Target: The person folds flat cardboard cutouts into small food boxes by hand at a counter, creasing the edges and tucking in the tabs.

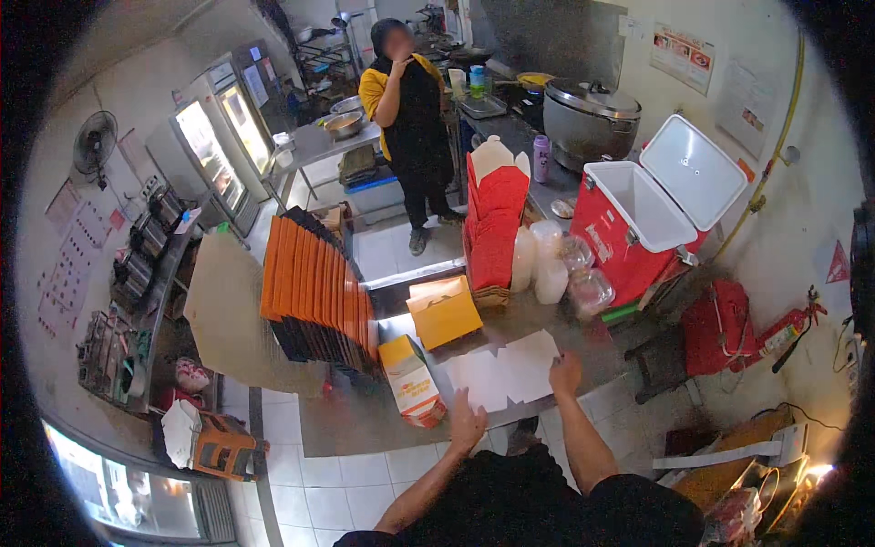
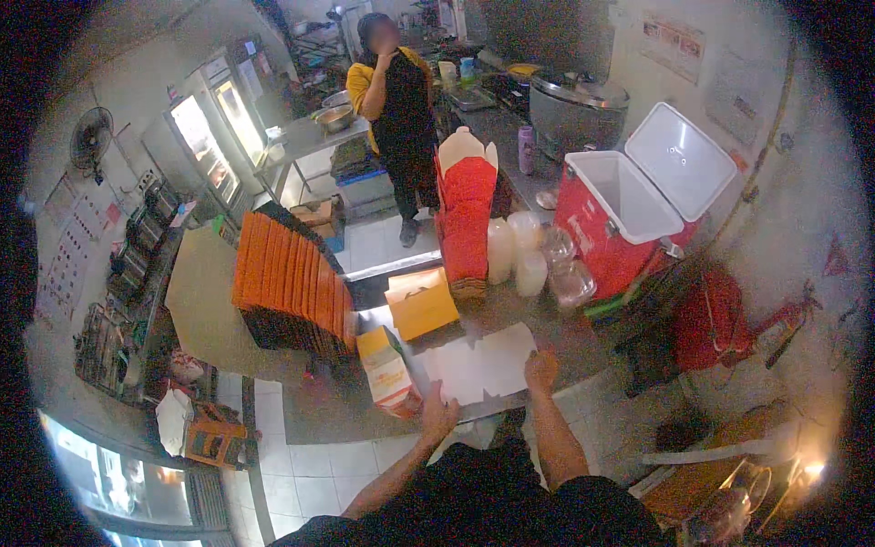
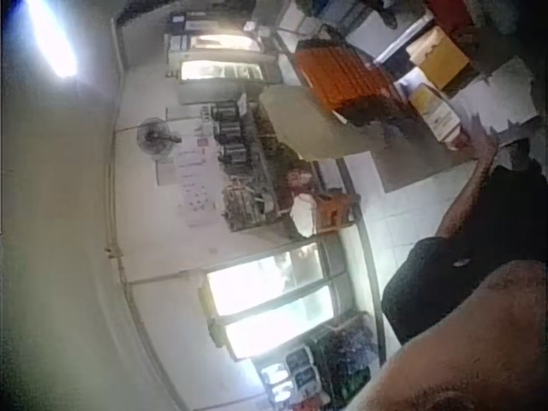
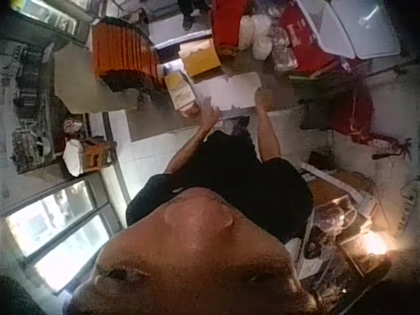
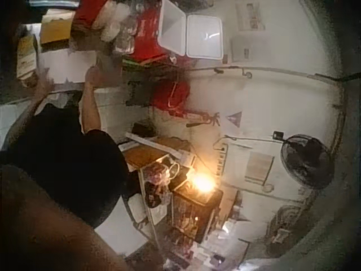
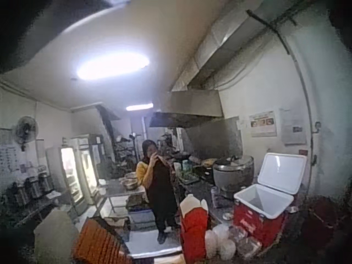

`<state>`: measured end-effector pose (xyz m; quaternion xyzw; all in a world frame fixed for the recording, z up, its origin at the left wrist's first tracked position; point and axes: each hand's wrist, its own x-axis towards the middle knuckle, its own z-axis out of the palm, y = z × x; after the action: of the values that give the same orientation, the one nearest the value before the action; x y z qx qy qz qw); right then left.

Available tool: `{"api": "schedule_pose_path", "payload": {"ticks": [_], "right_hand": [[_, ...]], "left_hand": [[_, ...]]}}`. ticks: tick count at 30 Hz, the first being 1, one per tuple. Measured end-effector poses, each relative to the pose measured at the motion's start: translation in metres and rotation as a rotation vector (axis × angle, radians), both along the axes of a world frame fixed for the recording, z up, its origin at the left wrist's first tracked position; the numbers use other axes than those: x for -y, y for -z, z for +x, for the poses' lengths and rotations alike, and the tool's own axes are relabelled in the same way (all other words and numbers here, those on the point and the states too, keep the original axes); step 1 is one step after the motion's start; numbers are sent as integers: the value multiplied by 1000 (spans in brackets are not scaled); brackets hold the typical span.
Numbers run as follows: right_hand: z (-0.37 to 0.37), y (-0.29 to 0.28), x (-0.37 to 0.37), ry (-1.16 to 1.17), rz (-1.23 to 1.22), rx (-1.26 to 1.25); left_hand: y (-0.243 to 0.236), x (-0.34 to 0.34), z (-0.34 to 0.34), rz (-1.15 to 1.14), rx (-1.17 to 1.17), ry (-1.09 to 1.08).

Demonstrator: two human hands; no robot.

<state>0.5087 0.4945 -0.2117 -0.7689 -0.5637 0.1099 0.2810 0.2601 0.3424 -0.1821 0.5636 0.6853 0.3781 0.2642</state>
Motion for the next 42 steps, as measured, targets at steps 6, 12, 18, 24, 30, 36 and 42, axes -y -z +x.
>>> {"api": "schedule_pose_path", "payload": {"ticks": [6, 12, 18, 24, 30, 36, 42], "right_hand": [[21, 16, -12, -64, 220, -386], [23, 29, -1, -64, 274, -504], [-35, -72, 21, -188, 60, -307], [-63, -188, 23, -606, 555, -338], [-75, -244, 47, -877, 494, -423], [-100, -280, 89, -1042, 591, -101], [-111, -291, 110, -1306, 529, -168]], "left_hand": [[-24, -24, -9, 8, 225, -330], [-76, -41, -28, 128, 381, -244], [-140, -26, -26, 227, 10, -90], [-161, -7, -35, 368, -11, -41], [-181, 4, -50, 485, -5, -335], [-222, 34, -67, -142, 1483, -15], [-248, 52, -65, -8, 1177, -71]]}}
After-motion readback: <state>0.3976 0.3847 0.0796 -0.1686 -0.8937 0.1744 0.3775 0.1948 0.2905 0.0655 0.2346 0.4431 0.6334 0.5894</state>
